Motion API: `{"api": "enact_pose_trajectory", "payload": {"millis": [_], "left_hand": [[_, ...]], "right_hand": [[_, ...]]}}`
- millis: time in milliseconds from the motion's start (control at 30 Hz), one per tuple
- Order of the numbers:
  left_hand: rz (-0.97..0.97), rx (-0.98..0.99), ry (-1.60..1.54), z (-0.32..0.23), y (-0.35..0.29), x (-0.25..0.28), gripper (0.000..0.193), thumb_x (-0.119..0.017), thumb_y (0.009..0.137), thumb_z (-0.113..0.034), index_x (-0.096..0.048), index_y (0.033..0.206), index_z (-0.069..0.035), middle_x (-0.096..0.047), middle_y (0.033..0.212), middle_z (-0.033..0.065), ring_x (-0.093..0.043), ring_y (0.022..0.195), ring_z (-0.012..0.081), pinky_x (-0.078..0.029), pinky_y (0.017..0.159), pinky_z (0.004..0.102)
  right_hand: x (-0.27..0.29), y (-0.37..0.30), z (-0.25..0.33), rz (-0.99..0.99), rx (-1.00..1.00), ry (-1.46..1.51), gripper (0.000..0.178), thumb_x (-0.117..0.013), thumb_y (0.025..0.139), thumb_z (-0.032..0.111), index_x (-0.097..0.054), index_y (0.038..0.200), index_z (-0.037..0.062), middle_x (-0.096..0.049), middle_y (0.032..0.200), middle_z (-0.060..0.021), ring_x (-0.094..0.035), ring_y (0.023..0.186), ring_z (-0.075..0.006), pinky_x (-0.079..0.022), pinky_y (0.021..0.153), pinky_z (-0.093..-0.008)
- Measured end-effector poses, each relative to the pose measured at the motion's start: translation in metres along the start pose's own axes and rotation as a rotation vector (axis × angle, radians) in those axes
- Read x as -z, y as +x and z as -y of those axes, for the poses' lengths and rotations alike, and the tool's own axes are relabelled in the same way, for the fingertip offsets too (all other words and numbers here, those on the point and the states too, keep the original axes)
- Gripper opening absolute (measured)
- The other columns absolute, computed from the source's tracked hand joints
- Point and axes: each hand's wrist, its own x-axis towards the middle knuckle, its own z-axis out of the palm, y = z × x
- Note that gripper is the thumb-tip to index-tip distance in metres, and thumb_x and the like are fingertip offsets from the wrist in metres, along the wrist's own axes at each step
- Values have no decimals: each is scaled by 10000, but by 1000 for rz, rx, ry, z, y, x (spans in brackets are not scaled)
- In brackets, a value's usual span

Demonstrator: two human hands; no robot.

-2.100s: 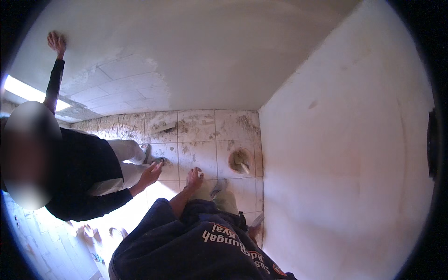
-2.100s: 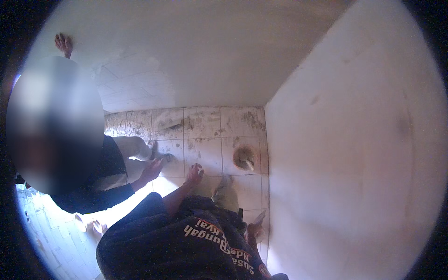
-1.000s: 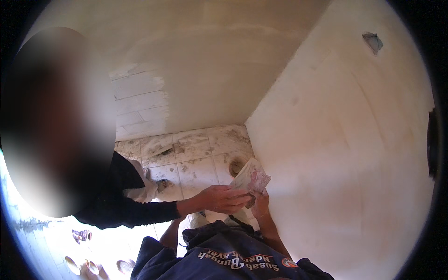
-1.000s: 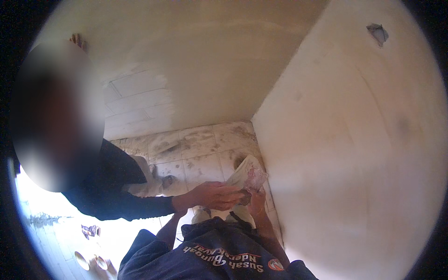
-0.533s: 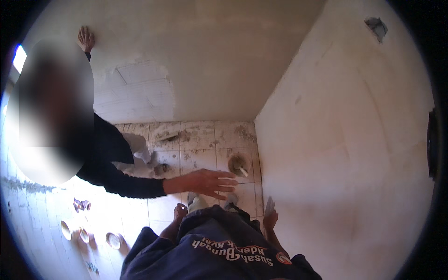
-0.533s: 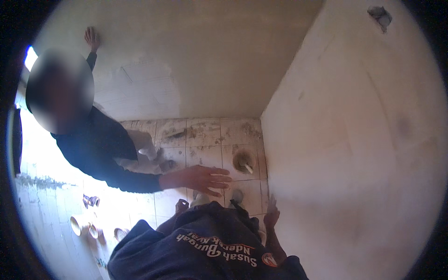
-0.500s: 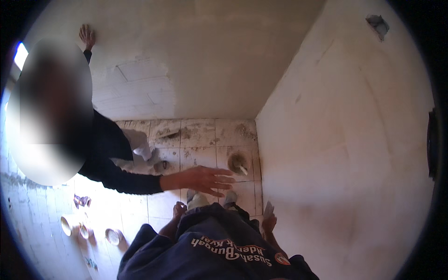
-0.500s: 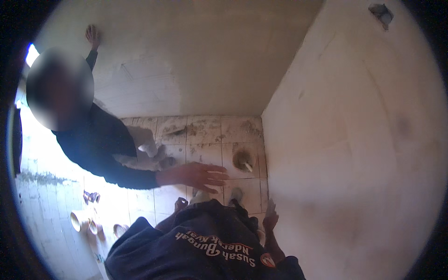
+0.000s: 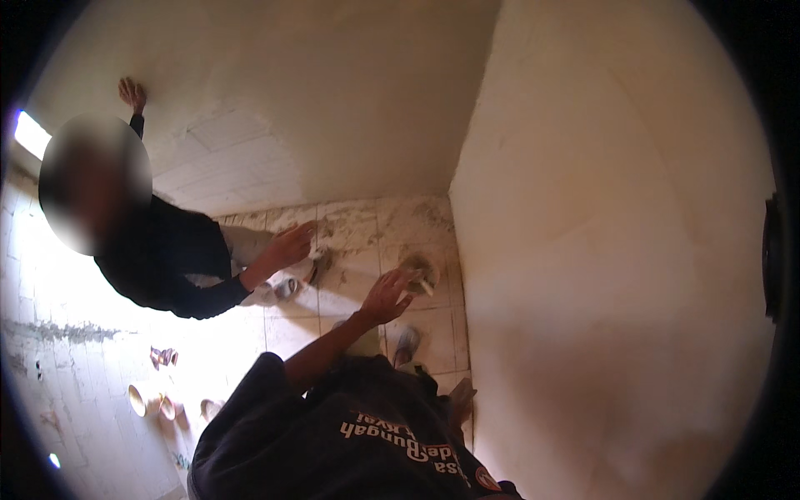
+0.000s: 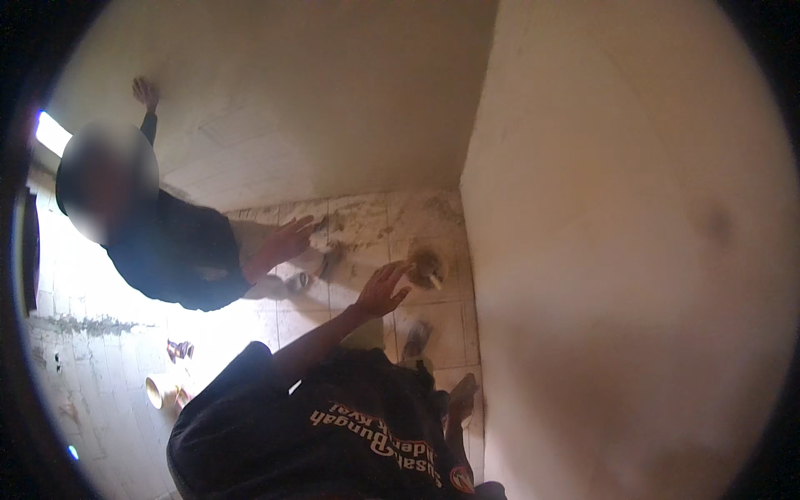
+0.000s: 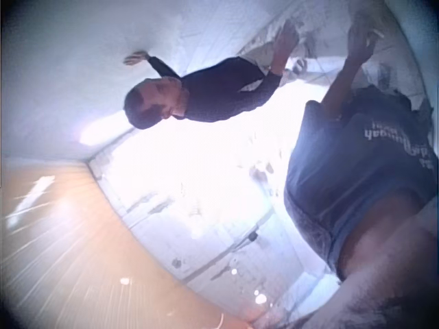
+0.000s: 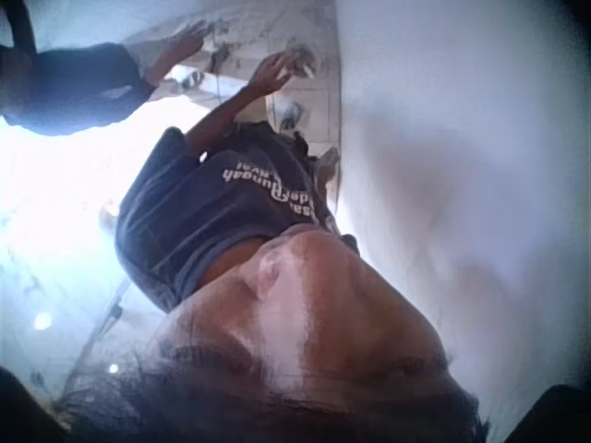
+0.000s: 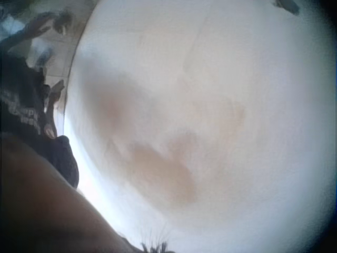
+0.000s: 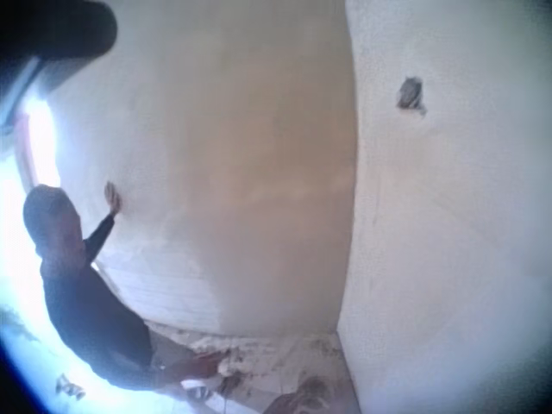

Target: The person scoops plaster from a bucket using a trowel and applies it to a tiled wall, smoothing the surface with broad strokes. They work on different sections of the wall, occasionally squatting to reach lower areas, and later interact with another person who is also working on the wall.

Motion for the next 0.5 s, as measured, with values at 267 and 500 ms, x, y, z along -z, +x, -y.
{"api": "enact_pose_trajectory", "payload": {"millis": [267, 500], "left_hand": [[-79, 326, 89, 150, -184, -82, 493, -694, 890, -287, -547, 1318, -92, -615, 1212, 224, -558, 1166, 436, -459, 993, 524], [-100, 1029, 110, 186, -311, -53, 481, -766, 840, -323, -613, 1206, -52, -711, 955, 219, -702, 920, 350, -560, 847, 451]], "right_hand": [[24, 4, -20, -35, 4, 13, 470, -556, 828, 30, -592, 1297, 19, -612, 1218, -182, -593, 1032, -345, -449, 855, -443], [39, 5, -24, -26, 60, -9, 452, -559, 835, 37, -596, 1284, 16, -612, 1214, -182, -595, 1028, -345, -454, 860, -441]]}}
